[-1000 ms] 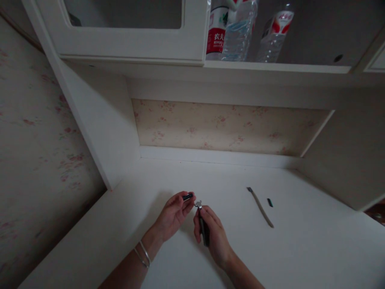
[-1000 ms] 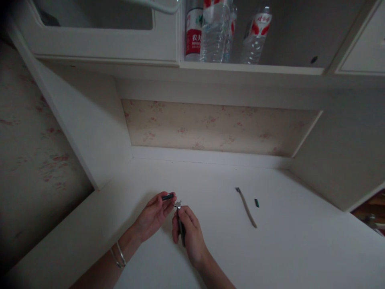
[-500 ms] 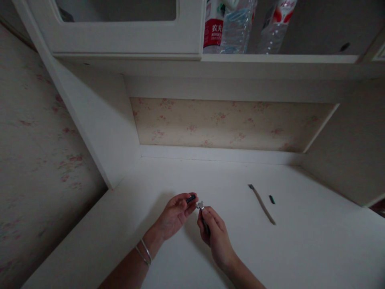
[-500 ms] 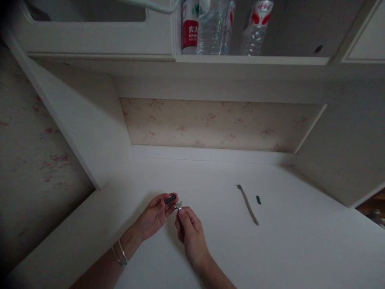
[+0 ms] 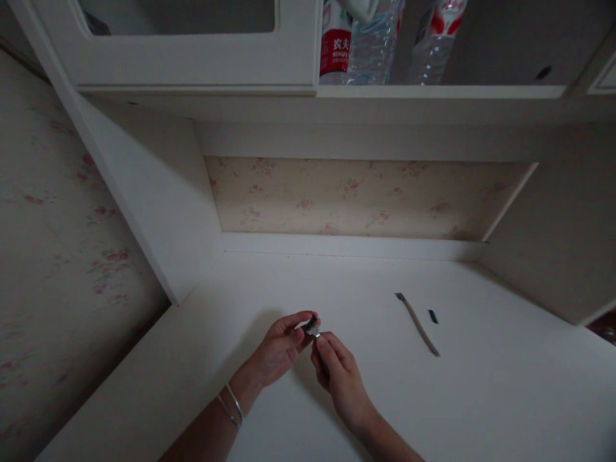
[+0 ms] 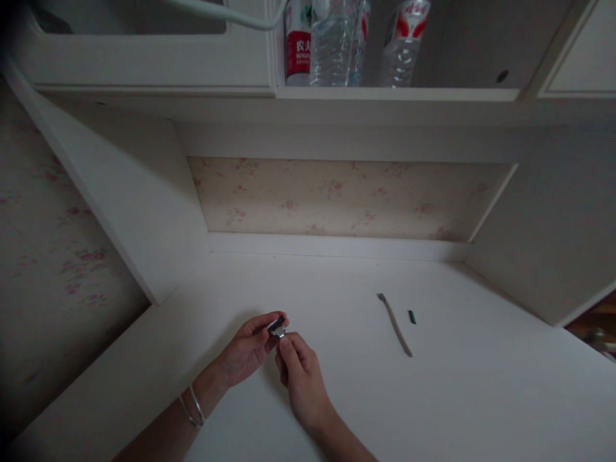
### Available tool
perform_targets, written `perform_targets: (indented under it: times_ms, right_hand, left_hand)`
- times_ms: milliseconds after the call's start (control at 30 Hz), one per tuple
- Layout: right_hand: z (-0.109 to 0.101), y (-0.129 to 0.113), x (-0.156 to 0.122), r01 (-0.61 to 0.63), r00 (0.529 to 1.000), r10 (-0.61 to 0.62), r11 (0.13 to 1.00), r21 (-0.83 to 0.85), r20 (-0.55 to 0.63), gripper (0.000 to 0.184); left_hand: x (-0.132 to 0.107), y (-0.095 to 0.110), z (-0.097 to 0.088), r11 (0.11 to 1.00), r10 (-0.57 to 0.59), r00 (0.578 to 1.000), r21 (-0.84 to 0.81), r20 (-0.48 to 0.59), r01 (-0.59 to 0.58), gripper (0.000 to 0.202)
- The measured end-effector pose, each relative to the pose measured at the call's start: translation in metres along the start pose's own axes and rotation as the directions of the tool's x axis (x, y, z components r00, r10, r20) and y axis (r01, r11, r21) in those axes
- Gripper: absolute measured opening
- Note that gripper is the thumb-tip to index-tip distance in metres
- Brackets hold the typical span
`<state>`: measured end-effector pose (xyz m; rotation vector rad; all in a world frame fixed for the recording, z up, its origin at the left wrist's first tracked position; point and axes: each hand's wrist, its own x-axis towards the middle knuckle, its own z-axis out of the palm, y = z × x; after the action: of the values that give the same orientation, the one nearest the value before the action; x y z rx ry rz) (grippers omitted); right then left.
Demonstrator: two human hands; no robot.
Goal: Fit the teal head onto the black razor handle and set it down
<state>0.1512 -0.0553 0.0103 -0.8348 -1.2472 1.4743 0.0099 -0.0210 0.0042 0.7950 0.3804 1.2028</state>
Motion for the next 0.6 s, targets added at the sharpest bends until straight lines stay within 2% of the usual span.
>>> perform_targets:
  times_ms: [400, 600]
  right_hand:
    - [-0.0024, 0.0025, 0.0008, 0.001, 1.0, -0.001, 0.998, -0.058, -0.008, 0.038]
    - [-0.0019, 0.001, 0.0007, 0.004, 1.0, -0.005, 1.0, -0.027, -0.023, 0.039]
  left_hand:
    - [-0.0004, -0.0004, -0.003, 0.999, 0.008, 1.0, 0.033, 0.019, -0.008, 0.031]
    - [-0.0011, 0.0016, -0.0013, 0.998, 0.011, 1.0, 0.063, 0.023, -0.013, 0.03]
